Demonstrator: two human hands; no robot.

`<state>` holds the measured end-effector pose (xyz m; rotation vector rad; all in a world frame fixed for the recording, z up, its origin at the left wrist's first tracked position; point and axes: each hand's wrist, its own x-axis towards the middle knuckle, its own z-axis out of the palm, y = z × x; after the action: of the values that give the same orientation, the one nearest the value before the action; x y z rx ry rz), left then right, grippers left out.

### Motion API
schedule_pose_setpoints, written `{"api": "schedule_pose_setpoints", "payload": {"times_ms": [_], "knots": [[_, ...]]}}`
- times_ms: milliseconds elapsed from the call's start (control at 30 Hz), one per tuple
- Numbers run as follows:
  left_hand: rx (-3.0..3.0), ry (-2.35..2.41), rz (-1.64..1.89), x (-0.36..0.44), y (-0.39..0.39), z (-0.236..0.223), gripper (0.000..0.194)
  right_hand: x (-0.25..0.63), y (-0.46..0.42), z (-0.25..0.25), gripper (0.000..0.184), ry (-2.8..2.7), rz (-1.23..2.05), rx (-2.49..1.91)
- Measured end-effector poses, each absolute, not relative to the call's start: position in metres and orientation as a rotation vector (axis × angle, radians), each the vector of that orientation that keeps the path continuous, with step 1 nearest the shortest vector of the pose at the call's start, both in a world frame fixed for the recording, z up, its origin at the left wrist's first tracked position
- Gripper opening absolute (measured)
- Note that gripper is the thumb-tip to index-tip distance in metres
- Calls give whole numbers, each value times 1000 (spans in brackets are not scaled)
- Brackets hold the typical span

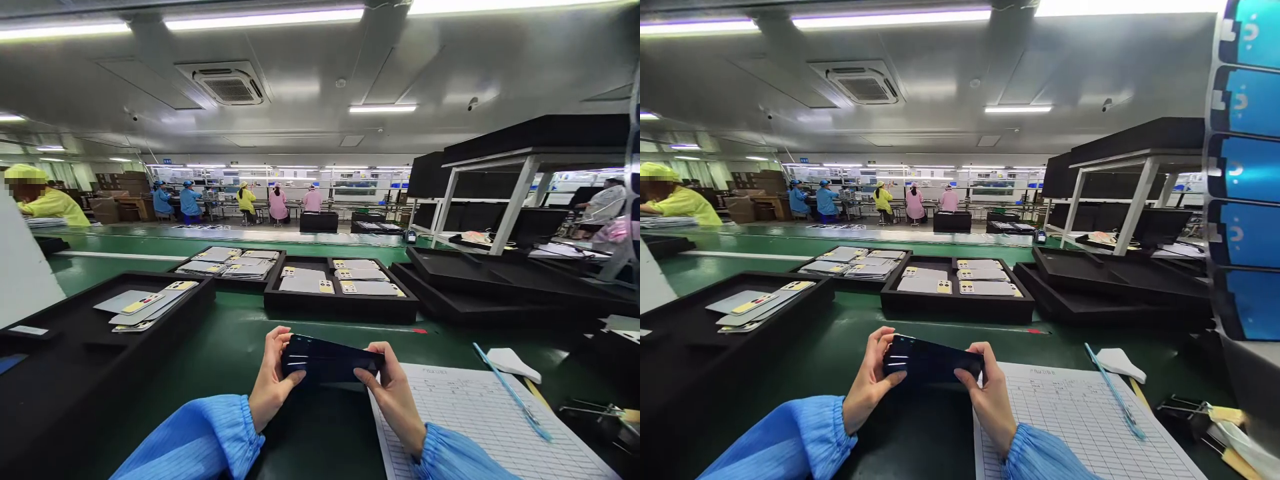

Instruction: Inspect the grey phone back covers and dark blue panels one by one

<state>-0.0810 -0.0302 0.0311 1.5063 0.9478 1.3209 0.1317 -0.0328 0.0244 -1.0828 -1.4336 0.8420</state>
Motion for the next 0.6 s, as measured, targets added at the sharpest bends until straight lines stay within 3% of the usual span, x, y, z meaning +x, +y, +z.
{"api": "schedule_pose_setpoints", "payload": {"times_ms": [233,433,600], "knots": [[1583,1057,1128,-88,-18,20,53,134,-31,23,29,-1505,937,-1139],[1677,1007,1062,-86,-25,29,30,134,-32,24,12,-1554,869,-1119],[1720,978,1047,-88,-26,29,32,137,-31,28,11,-1591,844,-1094]]}}
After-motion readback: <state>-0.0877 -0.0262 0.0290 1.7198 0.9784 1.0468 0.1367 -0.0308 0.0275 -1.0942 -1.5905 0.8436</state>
